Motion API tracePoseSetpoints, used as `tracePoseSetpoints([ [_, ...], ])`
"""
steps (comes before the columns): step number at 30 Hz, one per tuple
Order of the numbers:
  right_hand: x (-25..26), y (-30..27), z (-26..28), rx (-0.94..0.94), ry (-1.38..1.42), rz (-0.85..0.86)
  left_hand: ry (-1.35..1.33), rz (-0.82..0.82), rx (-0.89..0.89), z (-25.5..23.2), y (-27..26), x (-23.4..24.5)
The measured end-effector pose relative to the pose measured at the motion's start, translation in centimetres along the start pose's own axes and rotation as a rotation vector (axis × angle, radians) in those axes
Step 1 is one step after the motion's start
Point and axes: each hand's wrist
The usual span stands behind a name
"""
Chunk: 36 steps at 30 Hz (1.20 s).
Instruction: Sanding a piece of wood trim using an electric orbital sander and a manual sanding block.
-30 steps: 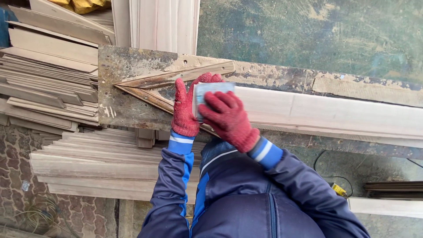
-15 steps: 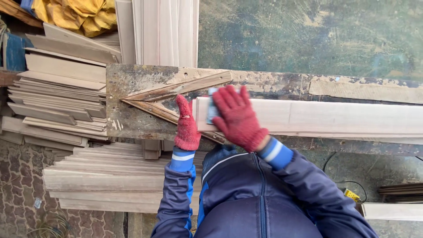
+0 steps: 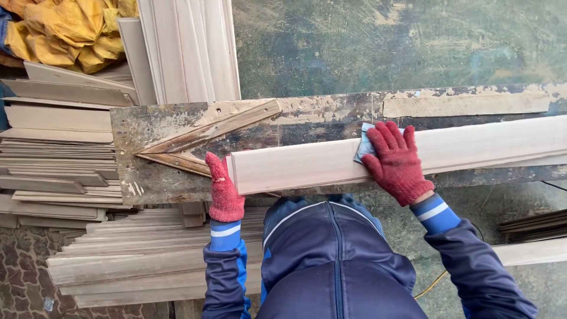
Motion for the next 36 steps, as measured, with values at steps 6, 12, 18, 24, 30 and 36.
tracePoseSetpoints([
  [6, -0.4, 3.1, 9.5, 0.025, 0.289, -0.101, 0.057, 0.173, -0.137, 1.8, 1.3, 2.0],
  [12, 0.2, 0.4, 2.9, 0.101, 0.275, -0.079, -0.026, 0.058, -0.049, 0.4, -2.1, 1.0],
  [18, -1.0, -6.9, -11.5, -0.246, 0.041, 0.029, -0.061, 0.052, -0.098, 0.9, -1.6, 1.4],
  [24, -1.0, -2.9, -0.9, -0.172, 0.249, -0.071, -0.055, 0.059, -0.092, 0.5, -1.3, 1.0],
  [30, -0.1, -3.8, -1.8, 0.188, 0.245, -0.128, -0.027, 0.114, -0.099, 0.5, -0.5, 1.7],
  [36, -0.7, -5.9, -4.8, 0.089, 0.231, -0.138, 0.003, 0.098, -0.104, -0.4, -1.1, 1.2],
])
Point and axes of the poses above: each hand's wrist, its own y-axis towards the middle knuckle, its own x-axis out of the back of the hand, z = x × y, and after that the axes turned 11 degrees about -z, right-handed
